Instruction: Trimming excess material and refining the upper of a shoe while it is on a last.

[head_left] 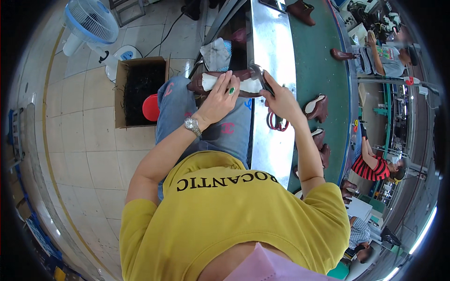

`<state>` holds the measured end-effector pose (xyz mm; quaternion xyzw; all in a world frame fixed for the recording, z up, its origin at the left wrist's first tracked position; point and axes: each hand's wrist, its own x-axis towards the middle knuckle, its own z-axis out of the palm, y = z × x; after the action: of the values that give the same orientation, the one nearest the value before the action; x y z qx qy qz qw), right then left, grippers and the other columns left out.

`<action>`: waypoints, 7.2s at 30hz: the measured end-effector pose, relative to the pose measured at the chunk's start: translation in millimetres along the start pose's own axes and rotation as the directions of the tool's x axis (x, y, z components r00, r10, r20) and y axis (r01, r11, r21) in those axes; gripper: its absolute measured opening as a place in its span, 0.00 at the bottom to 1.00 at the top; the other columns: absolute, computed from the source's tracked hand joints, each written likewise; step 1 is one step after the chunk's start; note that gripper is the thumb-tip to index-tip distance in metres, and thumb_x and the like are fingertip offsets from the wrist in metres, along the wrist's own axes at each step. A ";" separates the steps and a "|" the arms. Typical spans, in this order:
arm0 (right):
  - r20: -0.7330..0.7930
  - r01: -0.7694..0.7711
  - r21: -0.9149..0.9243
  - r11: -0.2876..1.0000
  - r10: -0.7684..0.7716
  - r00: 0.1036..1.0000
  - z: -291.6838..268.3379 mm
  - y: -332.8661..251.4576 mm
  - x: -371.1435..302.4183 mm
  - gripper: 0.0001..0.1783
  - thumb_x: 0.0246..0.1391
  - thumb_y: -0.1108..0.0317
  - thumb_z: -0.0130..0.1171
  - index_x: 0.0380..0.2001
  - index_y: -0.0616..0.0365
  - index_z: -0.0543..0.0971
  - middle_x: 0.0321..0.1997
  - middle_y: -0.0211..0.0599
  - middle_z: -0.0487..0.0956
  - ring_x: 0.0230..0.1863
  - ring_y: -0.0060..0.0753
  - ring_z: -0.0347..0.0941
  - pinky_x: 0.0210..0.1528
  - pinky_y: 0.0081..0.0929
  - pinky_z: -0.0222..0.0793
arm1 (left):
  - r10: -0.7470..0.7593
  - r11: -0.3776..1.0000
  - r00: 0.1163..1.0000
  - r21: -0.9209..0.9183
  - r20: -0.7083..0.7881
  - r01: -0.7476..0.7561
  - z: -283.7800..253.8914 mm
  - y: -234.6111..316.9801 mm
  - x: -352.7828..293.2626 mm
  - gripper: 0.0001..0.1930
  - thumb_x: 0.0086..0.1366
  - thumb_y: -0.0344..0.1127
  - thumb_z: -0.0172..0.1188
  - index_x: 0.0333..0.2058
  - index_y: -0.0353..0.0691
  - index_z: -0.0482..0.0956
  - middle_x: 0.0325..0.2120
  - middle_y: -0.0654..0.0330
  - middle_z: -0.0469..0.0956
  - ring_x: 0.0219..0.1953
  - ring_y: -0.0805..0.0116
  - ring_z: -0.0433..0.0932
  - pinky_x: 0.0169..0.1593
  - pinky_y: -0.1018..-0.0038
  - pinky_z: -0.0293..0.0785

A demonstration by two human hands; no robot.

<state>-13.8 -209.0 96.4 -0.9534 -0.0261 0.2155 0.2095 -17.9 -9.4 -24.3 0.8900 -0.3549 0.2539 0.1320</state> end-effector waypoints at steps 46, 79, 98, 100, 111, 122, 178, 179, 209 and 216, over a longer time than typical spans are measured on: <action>-0.315 0.298 -0.278 0.913 -0.380 0.870 18.6 -40.7 49.1 0.32 0.57 0.65 0.53 0.64 0.49 0.59 0.25 0.56 0.79 0.31 0.62 0.77 0.35 0.54 0.71 | -0.708 0.436 0.655 -0.568 0.263 0.699 -71.1 -12.8 -87.5 0.35 0.50 0.34 0.73 0.57 0.37 0.69 0.53 0.50 0.73 0.54 0.57 0.74 0.56 0.69 0.70; -0.169 0.408 0.714 0.569 -0.425 0.889 104.8 -64.5 -30.6 0.52 0.46 0.67 0.69 0.70 0.56 0.50 0.67 0.50 0.64 0.63 0.37 0.66 0.63 0.31 0.63 | -0.435 0.198 0.685 -0.680 0.585 0.706 -94.2 -42.6 -96.0 0.27 0.51 0.26 0.69 0.52 0.31 0.73 0.42 0.58 0.80 0.43 0.74 0.77 0.51 0.75 0.72; -0.027 0.116 0.979 0.165 -0.464 0.885 142.8 -65.5 -2.8 0.46 0.43 0.64 0.74 0.63 0.63 0.62 0.60 0.39 0.71 0.59 0.28 0.66 0.62 0.28 0.60 | -0.494 0.261 0.724 -0.712 0.482 0.652 -97.5 -36.7 -84.6 0.22 0.48 0.41 0.75 0.39 0.35 0.79 0.26 0.61 0.80 0.27 0.74 0.77 0.33 0.76 0.72; -0.009 0.032 0.998 0.063 -0.340 0.940 125.0 -57.9 -11.7 0.42 0.43 0.67 0.73 0.61 0.64 0.64 0.57 0.36 0.72 0.57 0.25 0.66 0.61 0.27 0.61 | -0.470 0.435 0.775 -0.653 0.423 0.620 -110.9 -23.1 -54.0 0.23 0.47 0.47 0.76 0.34 0.36 0.79 0.23 0.61 0.79 0.24 0.70 0.77 0.30 0.75 0.72; -0.661 0.313 0.738 0.598 0.544 0.517 39.6 135.8 33.9 0.46 0.47 0.61 0.70 0.64 0.71 0.59 0.62 0.53 0.69 0.58 0.36 0.67 0.60 0.26 0.61 | -0.317 0.889 0.936 -0.297 0.154 0.349 -71.9 -40.5 -10.6 0.14 0.57 0.43 0.67 0.30 0.37 0.78 0.28 0.57 0.79 0.33 0.56 0.77 0.36 0.67 0.73; -0.580 -0.279 0.472 0.836 0.533 0.616 -63.1 216.9 132.6 0.21 0.56 0.52 0.57 0.47 0.53 0.82 0.18 0.29 0.81 0.23 0.28 0.78 0.32 0.27 0.70 | -0.639 0.698 0.679 -0.098 0.362 0.709 23.4 -58.5 -81.9 0.26 0.63 0.42 0.59 0.58 0.39 0.68 0.61 0.43 0.61 0.62 0.45 0.63 0.62 0.57 0.60; -0.513 -0.331 -0.127 0.935 0.224 0.829 113.5 152.9 41.1 0.31 0.53 0.54 0.60 0.58 0.56 0.69 0.55 0.57 0.72 0.58 0.55 0.68 0.54 0.51 0.65 | -0.506 -0.206 0.539 -0.701 0.673 0.682 -85.6 -25.3 -124.2 0.40 0.52 0.28 0.71 0.62 0.39 0.61 0.52 0.58 0.73 0.52 0.66 0.74 0.56 0.69 0.71; -0.545 -0.293 -0.121 0.948 0.183 0.818 119.6 157.7 35.6 0.31 0.53 0.54 0.60 0.58 0.56 0.69 0.55 0.58 0.72 0.58 0.54 0.68 0.52 0.52 0.65 | -0.517 -0.346 0.480 -0.686 0.709 0.640 -87.0 -34.7 -130.6 0.34 0.56 0.30 0.68 0.60 0.39 0.63 0.50 0.58 0.74 0.51 0.67 0.75 0.55 0.69 0.72; 0.290 -0.101 0.747 0.657 -0.185 0.939 47.4 -55.7 9.6 0.34 0.64 0.69 0.51 0.70 0.51 0.53 0.36 0.32 0.73 0.32 0.21 0.72 0.34 0.20 0.71 | -0.753 0.323 0.598 -0.637 0.275 0.700 -45.7 -50.9 -29.4 0.18 0.63 0.39 0.61 0.49 0.37 0.77 0.44 0.50 0.79 0.42 0.65 0.79 0.44 0.74 0.74; 0.170 0.041 0.746 0.665 -0.250 0.953 63.0 -50.6 4.1 0.32 0.65 0.70 0.48 0.69 0.53 0.54 0.32 0.29 0.73 0.29 0.19 0.71 0.30 0.18 0.66 | -0.722 0.519 0.685 -0.575 0.102 0.633 -40.9 -58.5 -20.4 0.08 0.62 0.30 0.59 0.38 0.35 0.82 0.27 0.51 0.81 0.27 0.67 0.81 0.32 0.74 0.73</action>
<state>-34.5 -137.9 63.9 -0.7469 -0.0412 0.3121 0.5857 -4.2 60.8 -4.4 0.8530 -0.0267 0.1297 0.5048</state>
